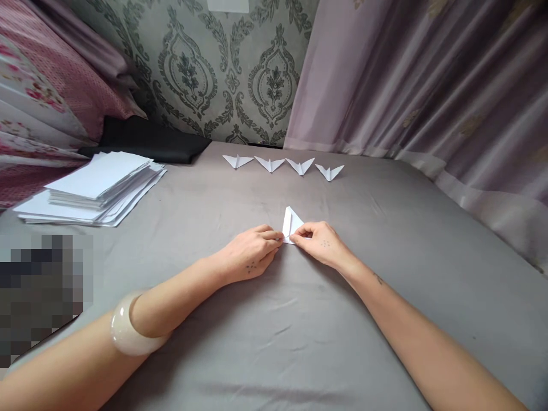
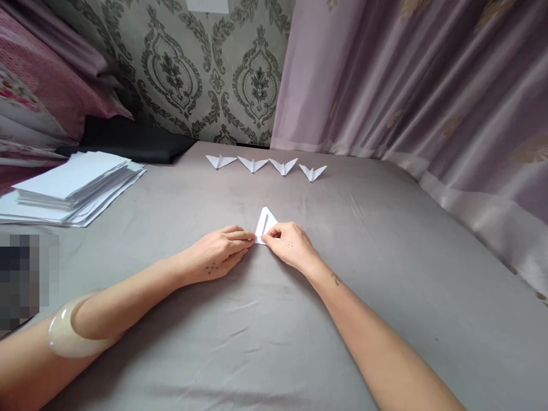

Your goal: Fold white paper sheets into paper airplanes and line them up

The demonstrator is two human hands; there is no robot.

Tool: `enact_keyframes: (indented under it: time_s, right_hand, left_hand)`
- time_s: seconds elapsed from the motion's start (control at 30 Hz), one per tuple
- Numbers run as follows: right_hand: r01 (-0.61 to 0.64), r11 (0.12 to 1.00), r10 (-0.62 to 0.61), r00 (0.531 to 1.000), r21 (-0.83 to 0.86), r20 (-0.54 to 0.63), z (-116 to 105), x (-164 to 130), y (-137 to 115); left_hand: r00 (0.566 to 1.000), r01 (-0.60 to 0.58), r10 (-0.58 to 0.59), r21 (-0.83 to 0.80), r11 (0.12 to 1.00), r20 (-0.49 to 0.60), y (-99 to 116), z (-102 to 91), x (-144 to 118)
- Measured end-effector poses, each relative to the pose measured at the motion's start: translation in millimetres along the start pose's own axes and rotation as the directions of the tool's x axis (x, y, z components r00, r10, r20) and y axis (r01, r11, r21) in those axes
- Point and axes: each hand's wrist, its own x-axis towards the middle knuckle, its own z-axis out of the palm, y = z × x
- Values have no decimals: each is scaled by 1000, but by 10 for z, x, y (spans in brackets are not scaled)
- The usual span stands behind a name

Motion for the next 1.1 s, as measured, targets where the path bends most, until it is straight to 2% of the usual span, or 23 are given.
enact_keyframes:
  time_s: [0.5,0.83,1.1]
  right_hand:
    - [-34,999,34,999,-22,-5,12,12,-10]
    - [-26,999,26,1000,20,1,12,23,-23]
    - [-41,999,41,999,27,9,14,34,-19]
  left_hand:
    - [998,-48,52,-134,990,25,-72,-101,-46]
    - [992,-106,106,-9,994,70,-86,-91,-68]
    - [986,-114,103,81,990,128,-55,-91,-65]
